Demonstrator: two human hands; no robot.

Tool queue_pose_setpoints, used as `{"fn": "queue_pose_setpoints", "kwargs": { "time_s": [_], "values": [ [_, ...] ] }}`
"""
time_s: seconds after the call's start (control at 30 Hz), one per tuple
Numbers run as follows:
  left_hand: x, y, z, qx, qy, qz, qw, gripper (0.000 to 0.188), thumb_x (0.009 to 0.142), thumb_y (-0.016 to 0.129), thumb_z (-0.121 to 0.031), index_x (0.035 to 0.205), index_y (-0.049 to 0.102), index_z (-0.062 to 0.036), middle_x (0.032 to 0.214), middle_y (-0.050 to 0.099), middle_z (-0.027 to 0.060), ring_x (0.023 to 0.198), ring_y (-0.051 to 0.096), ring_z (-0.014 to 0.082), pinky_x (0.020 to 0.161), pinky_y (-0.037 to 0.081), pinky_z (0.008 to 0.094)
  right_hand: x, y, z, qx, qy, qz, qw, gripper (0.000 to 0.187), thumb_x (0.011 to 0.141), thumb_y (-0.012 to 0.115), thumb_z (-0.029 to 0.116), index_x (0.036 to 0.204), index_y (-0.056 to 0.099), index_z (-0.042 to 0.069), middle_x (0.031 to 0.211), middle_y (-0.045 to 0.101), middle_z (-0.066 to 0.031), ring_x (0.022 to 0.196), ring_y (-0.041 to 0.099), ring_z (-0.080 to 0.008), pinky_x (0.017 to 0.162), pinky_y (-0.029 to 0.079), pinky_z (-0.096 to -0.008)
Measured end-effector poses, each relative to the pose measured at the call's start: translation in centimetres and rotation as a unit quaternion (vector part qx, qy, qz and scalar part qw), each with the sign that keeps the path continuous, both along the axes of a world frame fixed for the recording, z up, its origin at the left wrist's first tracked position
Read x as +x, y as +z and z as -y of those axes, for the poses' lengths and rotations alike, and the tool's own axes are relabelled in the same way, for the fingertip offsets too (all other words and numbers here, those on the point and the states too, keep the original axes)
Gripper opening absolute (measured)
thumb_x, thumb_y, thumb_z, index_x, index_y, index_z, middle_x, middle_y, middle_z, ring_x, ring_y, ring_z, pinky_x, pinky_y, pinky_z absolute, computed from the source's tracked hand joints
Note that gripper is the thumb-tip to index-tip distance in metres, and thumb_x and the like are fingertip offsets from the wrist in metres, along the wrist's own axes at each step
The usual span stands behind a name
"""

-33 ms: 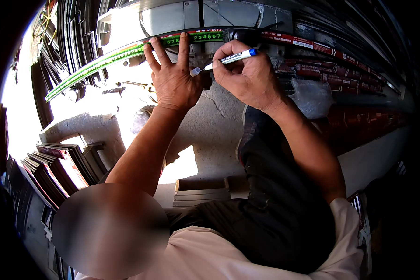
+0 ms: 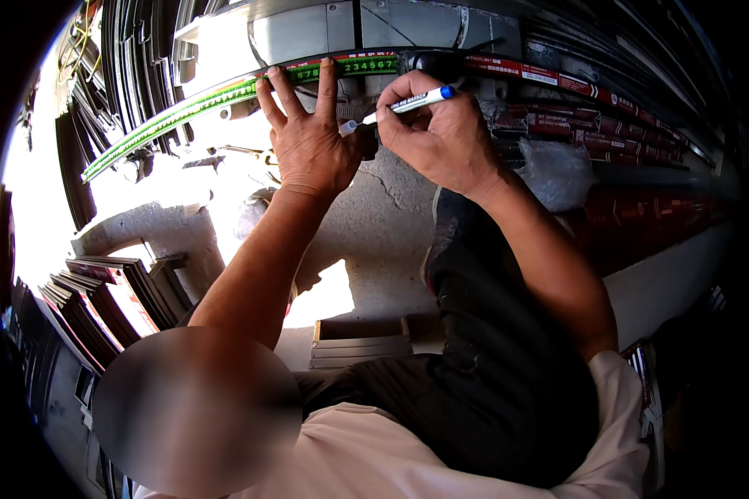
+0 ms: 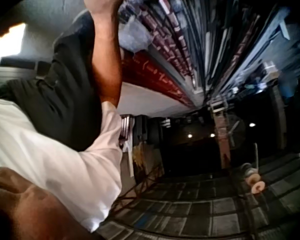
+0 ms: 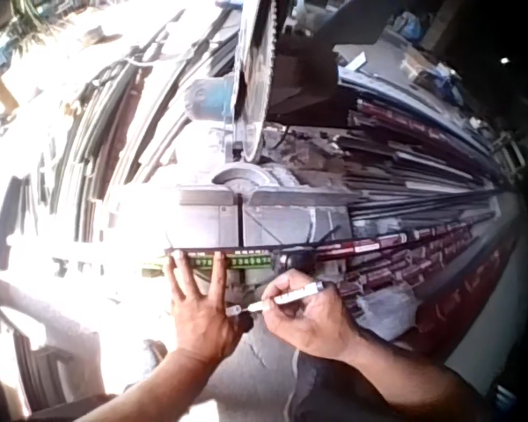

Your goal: The person measures and marks a long black profile using a tape measure and marker, then cuts it with a miter saw. The person repeats the process for additional profiles, stacking the cut pieces.

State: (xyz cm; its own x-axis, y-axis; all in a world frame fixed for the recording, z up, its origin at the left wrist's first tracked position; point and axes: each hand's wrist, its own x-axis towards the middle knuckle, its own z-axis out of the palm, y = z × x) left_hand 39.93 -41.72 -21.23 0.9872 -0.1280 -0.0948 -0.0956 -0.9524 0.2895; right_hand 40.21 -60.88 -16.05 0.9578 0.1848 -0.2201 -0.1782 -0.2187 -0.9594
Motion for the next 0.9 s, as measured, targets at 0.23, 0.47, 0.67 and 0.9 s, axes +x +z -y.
{"fn": "queue_pose_setpoints", "kwargs": {
  "time_s": [0.23,0.47,0.67,0.9],
  "values": [
    [-0.1,-0.1,-0.1,0.008,-0.009,0.004,1.000,0.105,0.082,0.075,-0.054,0.170,0.024,-0.0264,0.165,0.009,0.0446,0.151,0.007,0.0693,0.107,0.041,0.0717,0.1,-1.5,-1.4,0.011,0.022,-0.018,1.000,0.010,0.097,0.073,0.008,0.101,0.066,0.002,0.083,0.069,0.0000,0.076,0.065,-0.0054,0.067,0.053,-0.0236],
    [-0.1,-0.1,-0.1,-0.001,-0.010,-0.001,1.000,0.102,0.085,0.074,-0.050,0.170,0.022,-0.0252,0.166,0.005,0.0446,0.151,0.006,0.0686,0.107,0.038,0.0720,-0.5,-3.5,-2.5,0.078,-0.011,-0.057,0.995,0.014,0.100,0.072,0.011,0.099,0.064,-0.001,0.084,0.072,-0.0056,0.076,0.067,-0.0096,0.067,0.055,-0.0271],
    [0.0,-0.1,0.0,0.032,-0.015,-0.012,0.999,0.098,0.090,0.070,-0.049,0.171,0.020,-0.0256,0.166,0.003,0.0448,0.152,0.005,0.0669,0.110,0.037,0.0697,-0.8,-4.0,-3.3,0.081,-0.057,-0.106,0.989,0.020,0.100,0.072,0.014,0.091,0.061,0.000,0.076,0.071,-0.0060,0.066,0.066,-0.0103,0.061,0.053,-0.0277],
    [0.1,1.0,0.5,0.032,-0.001,-0.039,0.999,0.100,0.088,0.071,-0.056,0.170,0.023,-0.0237,0.167,0.003,0.0430,0.154,0.004,0.0641,0.113,0.033,0.0686,-1.7,-4.2,-3.2,0.131,-0.106,-0.114,0.979,0.022,0.101,0.071,0.018,0.092,0.063,0.001,0.074,0.069,-0.0048,0.062,0.063,-0.0092,0.057,0.051,-0.0256]
  ]
}}
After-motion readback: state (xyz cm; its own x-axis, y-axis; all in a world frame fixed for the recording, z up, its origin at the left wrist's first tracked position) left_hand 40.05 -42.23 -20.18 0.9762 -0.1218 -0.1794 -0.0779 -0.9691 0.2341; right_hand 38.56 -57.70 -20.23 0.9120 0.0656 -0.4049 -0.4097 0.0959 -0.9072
